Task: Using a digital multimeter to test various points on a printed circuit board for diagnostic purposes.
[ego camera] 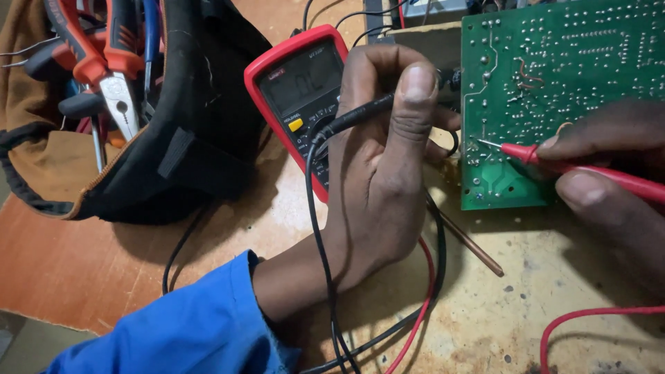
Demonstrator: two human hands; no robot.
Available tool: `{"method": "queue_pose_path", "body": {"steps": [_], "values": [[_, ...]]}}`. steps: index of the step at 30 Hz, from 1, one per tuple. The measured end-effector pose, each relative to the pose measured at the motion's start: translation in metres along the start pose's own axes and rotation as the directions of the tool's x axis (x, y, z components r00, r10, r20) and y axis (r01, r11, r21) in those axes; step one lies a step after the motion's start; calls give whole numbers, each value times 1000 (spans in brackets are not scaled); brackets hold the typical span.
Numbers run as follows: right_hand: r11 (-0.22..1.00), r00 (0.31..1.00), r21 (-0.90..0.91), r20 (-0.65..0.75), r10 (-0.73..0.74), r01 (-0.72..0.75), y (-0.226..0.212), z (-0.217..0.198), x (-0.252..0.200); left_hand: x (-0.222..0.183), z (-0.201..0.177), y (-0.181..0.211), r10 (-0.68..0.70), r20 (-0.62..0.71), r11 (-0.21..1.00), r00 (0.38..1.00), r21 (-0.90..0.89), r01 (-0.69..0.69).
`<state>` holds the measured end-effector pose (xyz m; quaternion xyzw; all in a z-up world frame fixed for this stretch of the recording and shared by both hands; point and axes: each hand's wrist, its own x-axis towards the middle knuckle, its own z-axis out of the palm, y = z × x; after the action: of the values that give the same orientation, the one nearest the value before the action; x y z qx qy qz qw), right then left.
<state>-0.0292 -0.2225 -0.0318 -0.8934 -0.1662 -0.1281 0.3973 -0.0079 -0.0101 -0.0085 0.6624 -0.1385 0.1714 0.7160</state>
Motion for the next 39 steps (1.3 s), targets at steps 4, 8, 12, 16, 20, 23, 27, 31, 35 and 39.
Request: {"method": "queue_pose_path", "body": {"steps": [4, 8, 12, 16, 20, 23, 27, 31, 35, 39], "values": [[999, 999, 18, 16, -29, 28, 10, -2, 0, 1, 0, -1, -3, 4, 1000, 1000, 16, 2], [997, 997, -37, 34, -70, 71, 5, -4, 6, 0, -1, -2, 4, 1, 999, 1000, 36, -4], [989, 989, -42, 57, -138, 140, -1, -6, 7, 1, 0, -4, 41, 12, 999, 999, 23, -41], [983, 982, 15, 53, -183, 182, 5, -6, 7, -1, 0, -1, 34, -3, 999, 999, 39, -33], [971, 974, -81, 16, -226, 227, -22, -6, 10, -2, 0, -4, 42, 12, 999, 999, -1, -42], [956, 977, -203, 84, -197, 210, -24, -15, 8, -2, 1, -4, 81, -2, 996, 997, 26, -81], [967, 940, -37, -226, -254, 252, -26, -14, 12, 0, -1, 5, 172, -36, 983, 984, 78, -169], [924, 857, -114, -348, -381, 364, -24, -18, 23, 0, -3, 9, 301, -27, 932, 953, 220, -288], [940, 837, -35, -445, -318, 338, -19, -16, 28, -2, -3, 16, 389, 74, 874, 918, 287, -393], [967, 858, -43, -453, -244, 253, -22, -26, 24, -6, 4, 22, 433, 172, 842, 885, 275, -465]]}}
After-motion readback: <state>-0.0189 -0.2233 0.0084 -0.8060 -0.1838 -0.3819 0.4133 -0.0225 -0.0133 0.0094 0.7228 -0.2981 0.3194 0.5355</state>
